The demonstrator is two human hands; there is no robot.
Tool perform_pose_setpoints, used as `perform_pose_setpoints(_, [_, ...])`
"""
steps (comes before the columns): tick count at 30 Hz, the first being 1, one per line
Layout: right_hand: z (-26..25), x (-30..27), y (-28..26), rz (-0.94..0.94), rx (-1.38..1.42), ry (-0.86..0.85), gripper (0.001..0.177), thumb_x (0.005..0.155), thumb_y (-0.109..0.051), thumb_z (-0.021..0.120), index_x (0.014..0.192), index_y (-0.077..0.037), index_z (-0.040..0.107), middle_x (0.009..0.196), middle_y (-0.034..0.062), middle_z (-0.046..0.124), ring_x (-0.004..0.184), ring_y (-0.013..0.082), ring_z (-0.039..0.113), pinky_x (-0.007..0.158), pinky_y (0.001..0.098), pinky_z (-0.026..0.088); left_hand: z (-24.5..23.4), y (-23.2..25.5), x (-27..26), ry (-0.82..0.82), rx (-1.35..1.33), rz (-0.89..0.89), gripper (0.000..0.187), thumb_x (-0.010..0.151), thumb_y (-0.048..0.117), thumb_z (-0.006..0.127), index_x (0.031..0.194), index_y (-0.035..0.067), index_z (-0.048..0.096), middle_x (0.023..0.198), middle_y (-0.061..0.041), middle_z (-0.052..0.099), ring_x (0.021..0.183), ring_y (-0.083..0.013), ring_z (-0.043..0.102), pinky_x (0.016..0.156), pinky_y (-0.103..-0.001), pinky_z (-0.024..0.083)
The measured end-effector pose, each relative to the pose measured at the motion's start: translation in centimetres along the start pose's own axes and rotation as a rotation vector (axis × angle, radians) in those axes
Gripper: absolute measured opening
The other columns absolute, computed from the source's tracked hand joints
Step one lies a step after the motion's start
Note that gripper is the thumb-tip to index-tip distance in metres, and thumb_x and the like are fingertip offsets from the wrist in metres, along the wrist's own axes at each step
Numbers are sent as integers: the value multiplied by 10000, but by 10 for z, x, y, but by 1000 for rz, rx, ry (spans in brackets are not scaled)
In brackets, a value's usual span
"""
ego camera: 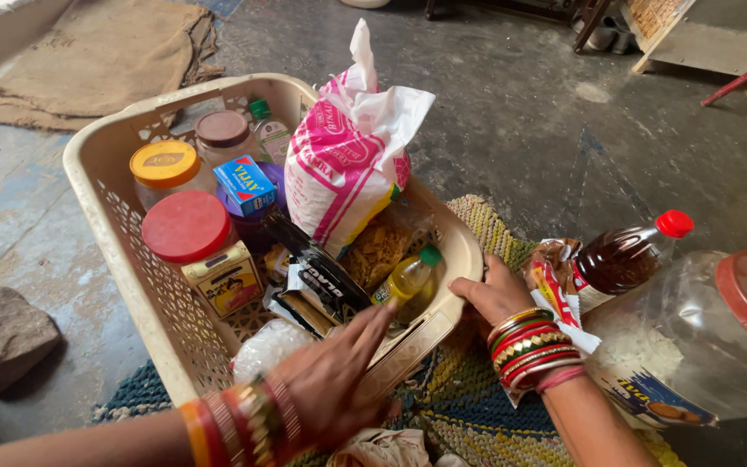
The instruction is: The person unloads groceries from a plastic basket onto the floor, handling items one by one. They remove a large jar, a bottle of dark liquid, a bag of flour, a packet of biscuits, and several small boxes and containers, placing them beside the basket.
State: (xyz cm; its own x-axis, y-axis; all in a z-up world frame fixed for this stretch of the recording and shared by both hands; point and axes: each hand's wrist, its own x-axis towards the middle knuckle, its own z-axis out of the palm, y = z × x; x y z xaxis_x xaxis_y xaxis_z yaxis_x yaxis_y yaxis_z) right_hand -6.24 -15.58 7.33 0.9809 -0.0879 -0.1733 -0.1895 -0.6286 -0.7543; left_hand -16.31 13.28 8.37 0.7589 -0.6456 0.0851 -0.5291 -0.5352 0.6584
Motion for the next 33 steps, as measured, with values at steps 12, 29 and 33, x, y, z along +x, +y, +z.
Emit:
perform_pose_setpoints(12, [-6, -34, 2, 197, -296, -308, 402, 951, -309, 598, 1257, -48, 615, 1118, 202, 740, 974, 326, 738, 880, 455, 619, 40, -6, 135, 352, 71, -351, 732, 803, 319, 719, 1432, 29, 479, 1230, -292, 534, 1157, -450, 548, 998, -508, 475])
perform_pose_setpoints(29, [69, 91, -17, -235, -150, -168, 416, 906, -378, 686, 1201, -85, 683, 1102, 131, 770, 1019, 265, 730, 911, 385, 540, 123, -18, 100, 307, 612, 81, 843, 946, 244, 696, 1524, -155, 231, 1591, -397, 266, 1477, -515, 285, 1177, -537, 281])
perform_pose_setpoints(33, [83, 75, -16, -213, -42, -118, 392, 847, -339, 730, 1130, -71, 696, 1041, 132, 772, 973, 282, 737, 863, 386, 543, 87, -19, 71, -345, 502, 85, 1017, 720, 117, 727, 1492, -218, 155, 1567, -462, 170, 1490, -561, 161, 1239, -533, 119])
